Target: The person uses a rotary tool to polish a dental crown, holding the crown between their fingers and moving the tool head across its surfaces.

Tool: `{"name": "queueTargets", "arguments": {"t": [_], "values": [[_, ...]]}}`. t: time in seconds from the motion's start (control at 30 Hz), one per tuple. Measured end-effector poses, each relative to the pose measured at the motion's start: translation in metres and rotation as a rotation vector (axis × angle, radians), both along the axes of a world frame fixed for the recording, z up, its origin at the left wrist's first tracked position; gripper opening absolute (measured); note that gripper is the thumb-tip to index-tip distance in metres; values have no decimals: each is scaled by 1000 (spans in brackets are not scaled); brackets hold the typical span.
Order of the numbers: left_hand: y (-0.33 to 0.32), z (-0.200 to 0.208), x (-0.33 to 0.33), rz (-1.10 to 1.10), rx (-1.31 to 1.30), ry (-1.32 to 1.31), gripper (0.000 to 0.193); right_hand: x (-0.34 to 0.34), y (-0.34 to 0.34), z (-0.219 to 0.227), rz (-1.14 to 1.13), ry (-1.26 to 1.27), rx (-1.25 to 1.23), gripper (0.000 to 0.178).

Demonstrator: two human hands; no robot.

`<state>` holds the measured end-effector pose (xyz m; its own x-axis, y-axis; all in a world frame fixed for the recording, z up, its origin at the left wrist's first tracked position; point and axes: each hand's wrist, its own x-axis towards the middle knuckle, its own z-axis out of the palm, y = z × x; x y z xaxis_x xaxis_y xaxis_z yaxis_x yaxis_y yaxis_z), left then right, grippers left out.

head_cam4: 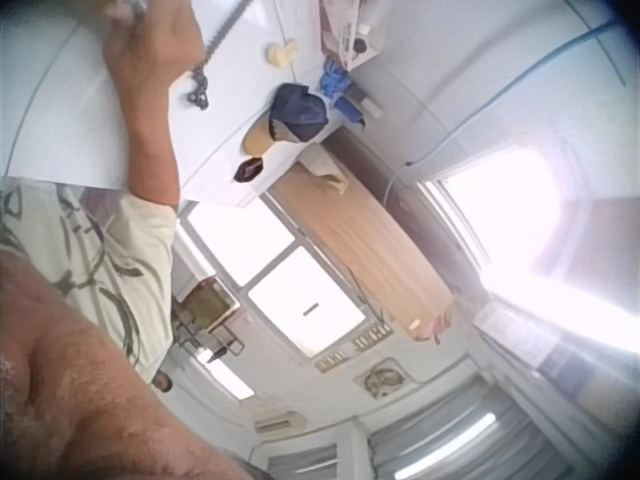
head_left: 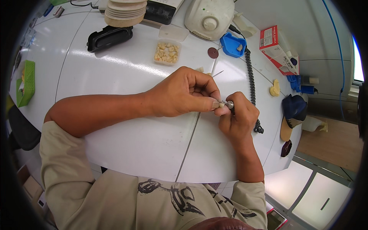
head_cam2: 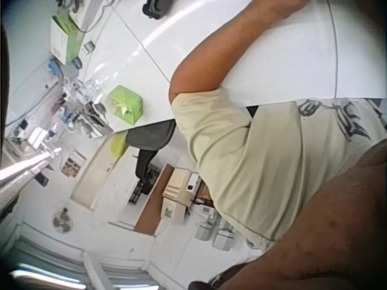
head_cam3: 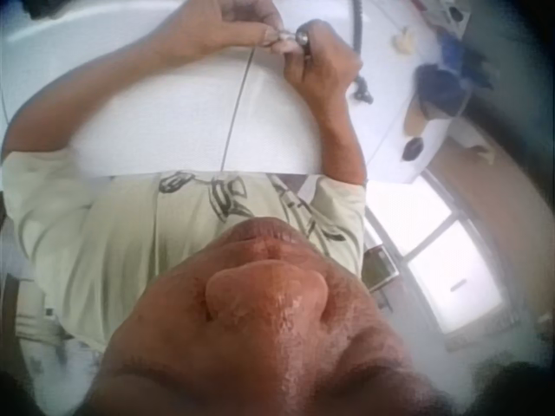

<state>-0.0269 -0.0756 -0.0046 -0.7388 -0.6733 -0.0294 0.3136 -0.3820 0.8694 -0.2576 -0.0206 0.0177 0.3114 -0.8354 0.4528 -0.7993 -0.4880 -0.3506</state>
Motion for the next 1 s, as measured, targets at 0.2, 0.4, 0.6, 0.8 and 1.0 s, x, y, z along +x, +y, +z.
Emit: {"name": "queueTargets", "arguments": {"t": [0.2,0.4,0.6,0.8,1.0], "values": [[-1,3,2,-24,-20,-57,16,1,0,1,2,-5,5,55],[-1,0,1,-16,15,-23,16,0,-1,-1,2,-11,12,55],[0,1,1,-5,15,-16,15,-1,-1,-2,15,-11,-10,55],[0,0,0,-19,16,-1,15,0,0,-1,19,-11,-19,54],[0,-2,1,-14,22,-3,16,-1,0,-1,22,-8,-12,54]]}}
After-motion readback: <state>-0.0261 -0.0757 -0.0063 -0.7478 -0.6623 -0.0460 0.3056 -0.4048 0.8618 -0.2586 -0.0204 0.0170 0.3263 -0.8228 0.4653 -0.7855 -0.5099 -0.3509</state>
